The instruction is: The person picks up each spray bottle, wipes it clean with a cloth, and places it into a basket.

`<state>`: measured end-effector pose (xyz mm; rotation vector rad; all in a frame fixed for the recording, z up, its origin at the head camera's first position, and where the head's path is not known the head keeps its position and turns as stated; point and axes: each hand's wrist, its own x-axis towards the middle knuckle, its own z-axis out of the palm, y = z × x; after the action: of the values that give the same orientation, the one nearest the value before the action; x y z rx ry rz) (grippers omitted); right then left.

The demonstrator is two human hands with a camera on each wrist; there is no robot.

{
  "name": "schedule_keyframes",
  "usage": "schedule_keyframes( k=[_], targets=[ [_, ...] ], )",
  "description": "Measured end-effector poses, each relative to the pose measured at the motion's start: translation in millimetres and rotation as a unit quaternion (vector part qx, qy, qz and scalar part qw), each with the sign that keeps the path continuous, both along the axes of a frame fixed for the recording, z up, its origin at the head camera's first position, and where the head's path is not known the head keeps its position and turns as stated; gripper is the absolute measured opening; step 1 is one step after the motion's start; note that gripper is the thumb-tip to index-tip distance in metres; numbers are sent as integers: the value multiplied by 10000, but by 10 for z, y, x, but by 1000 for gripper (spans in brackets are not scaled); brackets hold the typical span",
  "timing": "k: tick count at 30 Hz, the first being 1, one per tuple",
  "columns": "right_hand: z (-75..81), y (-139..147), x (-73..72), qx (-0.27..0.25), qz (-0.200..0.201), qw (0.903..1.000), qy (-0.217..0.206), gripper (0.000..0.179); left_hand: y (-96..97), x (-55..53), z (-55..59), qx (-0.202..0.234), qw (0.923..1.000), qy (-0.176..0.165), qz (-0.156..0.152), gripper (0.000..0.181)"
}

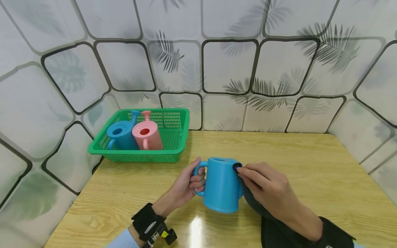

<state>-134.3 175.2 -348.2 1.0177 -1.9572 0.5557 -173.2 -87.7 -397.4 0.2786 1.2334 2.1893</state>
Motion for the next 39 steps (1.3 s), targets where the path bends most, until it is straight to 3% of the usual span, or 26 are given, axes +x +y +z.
schedule_keyframes(
  k=[9, 23, 39],
  targets=[
    [-130, -10, 61, 362, 607, 9968, -361, 33, 5, -8, -3, 38, 9993, -182, 326, 46],
    [-311, -15, 148, 835, 1328, 9842, -823, 23, -46, -46, -21, 395, 9949, -479, 799, 46],
    [-349, 9, 145, 656, 1232, 9857, -949, 26, -86, -63, -9, 598, 9923, -678, 847, 48]
  ],
)
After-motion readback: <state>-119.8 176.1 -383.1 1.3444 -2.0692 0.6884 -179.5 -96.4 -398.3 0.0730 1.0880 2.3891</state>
